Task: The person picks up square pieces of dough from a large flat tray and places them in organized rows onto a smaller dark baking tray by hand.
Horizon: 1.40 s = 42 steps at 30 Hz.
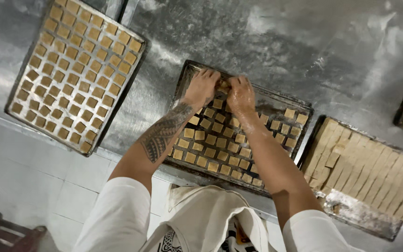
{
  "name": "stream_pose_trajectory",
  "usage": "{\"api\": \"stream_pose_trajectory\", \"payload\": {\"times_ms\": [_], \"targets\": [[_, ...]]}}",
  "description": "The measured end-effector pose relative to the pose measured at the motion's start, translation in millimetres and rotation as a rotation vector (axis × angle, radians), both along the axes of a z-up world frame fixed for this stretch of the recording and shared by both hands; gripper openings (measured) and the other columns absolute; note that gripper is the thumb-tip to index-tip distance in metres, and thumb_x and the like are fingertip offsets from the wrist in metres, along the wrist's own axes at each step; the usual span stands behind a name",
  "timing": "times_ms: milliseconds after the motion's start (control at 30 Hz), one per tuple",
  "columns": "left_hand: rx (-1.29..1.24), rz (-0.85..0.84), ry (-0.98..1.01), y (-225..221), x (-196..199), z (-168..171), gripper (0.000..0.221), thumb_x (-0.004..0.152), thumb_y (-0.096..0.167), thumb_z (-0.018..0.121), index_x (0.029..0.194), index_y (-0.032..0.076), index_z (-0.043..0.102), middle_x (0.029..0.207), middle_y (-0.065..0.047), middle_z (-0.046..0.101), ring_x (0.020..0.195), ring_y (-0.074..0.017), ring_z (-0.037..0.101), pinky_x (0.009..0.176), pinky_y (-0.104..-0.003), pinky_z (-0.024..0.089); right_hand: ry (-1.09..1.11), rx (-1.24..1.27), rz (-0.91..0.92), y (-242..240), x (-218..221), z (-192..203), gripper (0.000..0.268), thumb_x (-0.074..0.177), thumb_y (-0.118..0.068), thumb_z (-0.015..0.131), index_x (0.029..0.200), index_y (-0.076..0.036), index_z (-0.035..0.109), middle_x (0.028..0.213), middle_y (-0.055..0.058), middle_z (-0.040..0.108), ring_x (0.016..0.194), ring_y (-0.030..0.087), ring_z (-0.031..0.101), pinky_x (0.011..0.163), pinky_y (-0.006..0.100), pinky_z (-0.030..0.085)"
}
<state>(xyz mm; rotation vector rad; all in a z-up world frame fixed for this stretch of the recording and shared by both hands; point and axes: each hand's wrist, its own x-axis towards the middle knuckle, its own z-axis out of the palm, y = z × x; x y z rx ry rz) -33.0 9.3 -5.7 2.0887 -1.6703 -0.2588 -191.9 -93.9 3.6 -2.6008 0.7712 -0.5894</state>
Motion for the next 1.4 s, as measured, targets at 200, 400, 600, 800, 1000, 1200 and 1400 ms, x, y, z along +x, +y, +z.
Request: {"api": "stream_pose_trajectory", "payload": {"times_ms": [200, 400, 600, 800, 1000, 1200, 1400], "targets": [[-0.049, 0.055, -0.080, 3, -10, -1, 0.027, 0.088, 0.005, 0.062, 0.114, 0.005, 0.067, 0.117, -0.018, 0.066, 0.119, -0.0379, 0.060, 0.104, -0.052, 0.045, -0.024, -0.049, 0.012, 1, -11, -10, 0.026, 0.086, 0.007, 0.065, 0.108, -0.005, 0.070, 0.111, 0.016, 0.061, 0.109, 0.042, 0.059, 0.103, 0.055, 0.051], [-0.102, 0.055, -0.080, 13, -12, 5, 0.027, 0.091, 0.007, 0.061, 0.117, 0.006, 0.069, 0.114, -0.017, 0.067, 0.117, -0.0375, 0.059, 0.105, -0.052, 0.045, -0.048, 0.017, 0.007, 6, -15, -7, 0.028, 0.087, 0.007, 0.064, 0.111, -0.004, 0.070, 0.113, 0.016, 0.061, 0.109, 0.042, 0.059, 0.091, 0.052, 0.052], [-0.106, 0.082, -0.082, 11, -13, 2, 0.019, 0.096, 0.012, 0.062, 0.112, 0.006, 0.068, 0.113, -0.016, 0.066, 0.116, -0.0376, 0.059, 0.102, -0.051, 0.046, -0.060, -0.030, 0.018, 7, -14, -2, 0.025, 0.087, 0.004, 0.067, 0.110, -0.006, 0.071, 0.112, 0.013, 0.060, 0.109, 0.039, 0.059, 0.093, 0.050, 0.052], [-0.084, 0.061, -0.052, 11, -17, 3, 0.028, 0.088, 0.007, 0.062, 0.116, 0.003, 0.064, 0.116, -0.019, 0.064, 0.115, -0.0401, 0.058, 0.100, -0.052, 0.046, -0.059, -0.123, 0.063, 7, -17, -1, 0.023, 0.083, 0.003, 0.069, 0.103, -0.007, 0.070, 0.113, 0.012, 0.059, 0.112, 0.036, 0.058, 0.094, 0.049, 0.051], [0.011, 0.121, 0.191, 11, -13, 19, 0.018, 0.092, 0.010, 0.065, 0.104, 0.000, 0.057, 0.085, -0.021, 0.067, 0.083, -0.0422, 0.066, 0.081, -0.050, 0.051, -0.035, -0.188, 0.123, 6, -18, -9, 0.027, 0.080, 0.004, 0.068, 0.106, -0.003, 0.068, 0.115, 0.012, 0.060, 0.112, 0.036, 0.058, 0.099, 0.048, 0.050], [-0.020, 0.168, 0.382, 16, -11, 36, 0.023, 0.089, 0.013, 0.069, 0.101, -0.002, 0.056, 0.077, -0.021, 0.066, 0.071, -0.0387, 0.067, 0.062, -0.044, 0.052, 0.044, -0.151, 0.182, -2, -18, -7, 0.024, 0.085, 0.002, 0.069, 0.108, -0.003, 0.067, 0.117, 0.012, 0.064, 0.115, 0.035, 0.058, 0.101, 0.051, 0.047], [-0.059, 0.294, 0.512, 21, -7, 45, 0.022, 0.088, 0.015, 0.072, 0.099, -0.001, 0.060, 0.086, -0.016, 0.074, 0.078, -0.0287, 0.074, 0.070, -0.038, 0.057, -0.026, -0.078, 0.146, -3, -16, 14, 0.021, 0.084, 0.000, 0.071, 0.103, -0.004, 0.064, 0.121, 0.013, 0.067, 0.115, 0.036, 0.058, 0.103, 0.050, 0.046]]}}
